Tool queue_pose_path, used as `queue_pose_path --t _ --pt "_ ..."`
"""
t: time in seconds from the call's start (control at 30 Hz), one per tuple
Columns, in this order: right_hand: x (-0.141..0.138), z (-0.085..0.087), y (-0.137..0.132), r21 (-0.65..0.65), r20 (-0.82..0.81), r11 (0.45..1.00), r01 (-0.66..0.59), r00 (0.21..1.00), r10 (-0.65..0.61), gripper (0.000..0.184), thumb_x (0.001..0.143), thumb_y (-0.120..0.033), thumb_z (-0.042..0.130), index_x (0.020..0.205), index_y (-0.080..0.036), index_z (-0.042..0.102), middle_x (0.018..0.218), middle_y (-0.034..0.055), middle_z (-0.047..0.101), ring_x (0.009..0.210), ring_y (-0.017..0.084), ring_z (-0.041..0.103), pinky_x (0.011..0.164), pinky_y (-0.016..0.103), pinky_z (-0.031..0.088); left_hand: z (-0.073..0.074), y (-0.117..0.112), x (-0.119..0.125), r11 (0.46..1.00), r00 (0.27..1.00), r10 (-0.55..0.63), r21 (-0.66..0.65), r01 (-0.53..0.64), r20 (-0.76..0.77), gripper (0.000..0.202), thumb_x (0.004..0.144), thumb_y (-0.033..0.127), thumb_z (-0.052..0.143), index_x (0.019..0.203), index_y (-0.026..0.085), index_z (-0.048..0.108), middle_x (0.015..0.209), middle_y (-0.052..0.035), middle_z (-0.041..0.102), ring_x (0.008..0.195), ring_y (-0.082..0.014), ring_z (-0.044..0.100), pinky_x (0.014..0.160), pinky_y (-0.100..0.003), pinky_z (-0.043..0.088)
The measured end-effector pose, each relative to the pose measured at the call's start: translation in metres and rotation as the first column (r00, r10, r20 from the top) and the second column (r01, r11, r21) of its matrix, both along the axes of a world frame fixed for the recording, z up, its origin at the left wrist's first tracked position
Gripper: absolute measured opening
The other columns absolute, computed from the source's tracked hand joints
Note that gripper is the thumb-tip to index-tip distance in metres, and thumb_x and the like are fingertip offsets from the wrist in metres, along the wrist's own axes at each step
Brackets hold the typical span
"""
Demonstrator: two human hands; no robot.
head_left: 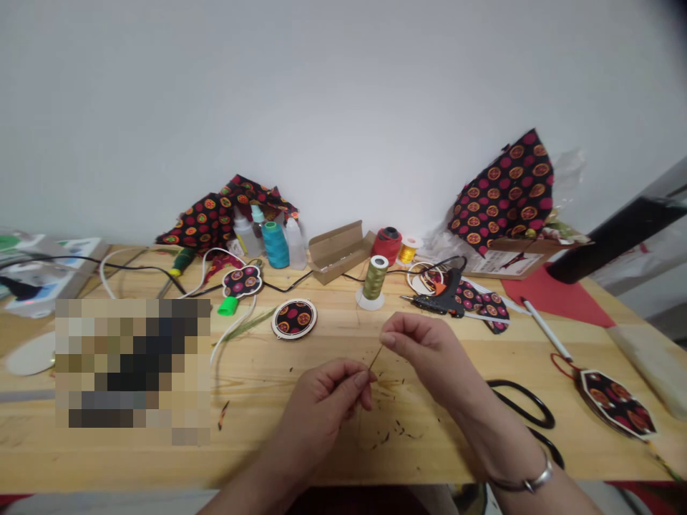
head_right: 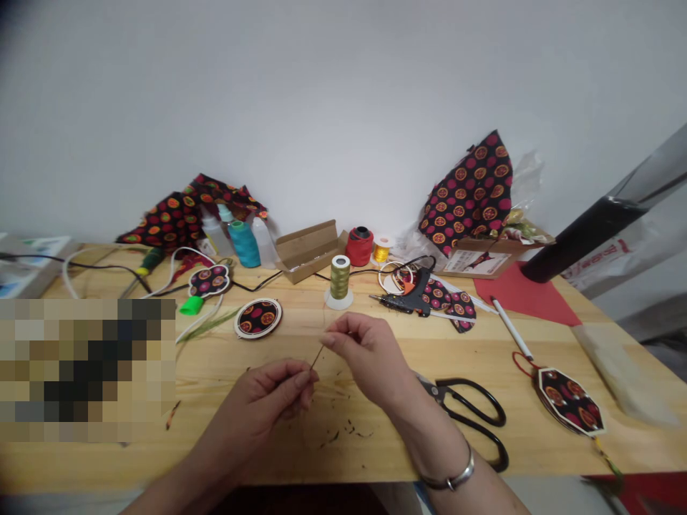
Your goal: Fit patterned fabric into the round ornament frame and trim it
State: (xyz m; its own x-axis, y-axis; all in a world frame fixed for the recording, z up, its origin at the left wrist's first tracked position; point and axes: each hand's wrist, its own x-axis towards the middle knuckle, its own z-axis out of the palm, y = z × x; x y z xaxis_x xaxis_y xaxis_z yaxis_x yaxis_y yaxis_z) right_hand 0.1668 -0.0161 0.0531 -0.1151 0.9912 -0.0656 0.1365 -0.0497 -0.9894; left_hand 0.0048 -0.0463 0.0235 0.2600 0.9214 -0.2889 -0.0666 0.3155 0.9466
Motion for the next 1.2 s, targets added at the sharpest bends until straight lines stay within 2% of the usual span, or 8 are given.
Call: queue_pose_path --t 0.27,0.53,0.73,0.8,0.87,0.97,1.07,1.2 --pt "0.026 0.017 0.01 0.207 -0.019 0.964 0.168 0.986 -0.168 0.017 0.075 -0.033 0.066 0.068 -0.018 0.063 0.063 -0.0026 0.054 0.06 0.011 0.042 0.057 0.024 0.033 0.0 0.002 -0.004 0.983 0.971 -0.007 0.175 0.05 -0.239 0.021 0.082 0.027 0.056 0.065 0.019 0.065 0.065 0.0012 0.062 0.07 -0.0171 0.057 0.07 -0.025 0.04" --pt "0.038 0.043 0.018 0.31 -0.134 0.911 0.27 0.962 -0.239 0.012 0.074 -0.028 0.07 0.068 -0.018 0.065 0.063 -0.0025 0.057 0.058 0.009 0.045 0.056 0.022 0.035 -0.013 0.007 -0.008 0.942 0.948 0.029 0.325 0.08 -0.317 0.02 0.082 0.025 0.053 0.075 0.02 0.071 0.102 -0.0072 0.064 0.1 -0.0228 0.058 0.089 -0.034 0.04" --pt "0.033 0.052 0.024 0.415 -0.026 0.87 0.267 0.959 -0.282 0.014 0.073 -0.027 0.068 0.065 -0.017 0.062 0.058 -0.0033 0.053 0.052 0.008 0.041 0.048 0.021 0.03 0.0 0.008 -0.015 0.839 0.84 0.409 0.51 -0.191 -0.357 0.031 0.076 0.024 0.062 0.106 0.023 0.068 0.119 -0.0086 0.055 0.106 -0.0244 0.053 0.08 -0.032 0.042" --pt "0.028 0.049 0.025 0.442 0.063 0.864 0.241 0.952 -0.298 0.014 0.074 -0.025 0.066 0.064 -0.017 0.062 0.055 -0.0041 0.052 0.049 0.007 0.039 0.046 0.021 0.029 0.011 0.004 -0.017 0.895 0.901 0.324 0.402 -0.193 -0.289 0.013 0.076 0.027 0.064 0.084 0.021 0.073 0.088 -0.0043 0.064 0.081 -0.0184 0.058 0.068 -0.027 0.042" --pt "0.021 0.043 0.025 0.473 0.143 0.859 0.195 0.945 -0.294 0.012 0.074 -0.022 0.065 0.064 -0.017 0.061 0.055 -0.0042 0.052 0.049 0.008 0.04 0.048 0.022 0.031 0.021 -0.002 -0.015 0.99 0.987 0.104 0.104 -0.092 -0.122 0.017 0.077 0.033 0.066 0.073 0.018 0.074 0.059 0.0013 0.056 0.053 -0.0099 0.048 0.051 -0.021 0.034" --pt "0.009 0.032 0.023 0.524 0.243 0.846 0.098 0.935 -0.259 0.013 0.074 -0.017 0.064 0.062 -0.017 0.061 0.057 -0.0031 0.055 0.055 0.01 0.047 0.053 0.024 0.037 0.027 -0.009 -0.01 0.953 0.953 -0.118 -0.237 0.187 0.278 0.026 0.078 0.038 0.065 0.075 0.013 0.074 0.053 0.0022 0.053 0.039 -0.002 0.028 0.041 -0.018 0.016" --pt "0.0 0.023 0.013 0.569 0.314 0.822 -0.036 0.933 -0.176 0.014 0.076 -0.013 0.064 0.063 -0.018 0.061 0.064 -0.0014 0.059 0.065 0.013 0.053 0.063 0.027 0.041 0.025 -0.012 -0.007 0.896 0.862 -0.074 -0.345 0.278 0.501 0.026 0.077 0.035 0.068 0.085 0.011 0.074 0.058 0.0019 0.054 0.039 0.0003 0.025 0.04 -0.016 0.013" --pt "-0.005 0.013 -0.009 0.59 0.382 0.79 -0.167 0.919 -0.091 0.015 0.077 -0.007 0.063 0.067 -0.018 0.064 0.07 0.0 0.059 0.072 0.014 0.054 0.067 0.028 0.043 0.021 -0.01 -0.007 0.868 0.808 0.031 -0.416 0.269 0.588 0.025 0.077 0.03 0.07 0.089 0.009 0.073 0.057 0.0051 0.048 0.039 0.0016 0.02 0.039 -0.013 0.013"
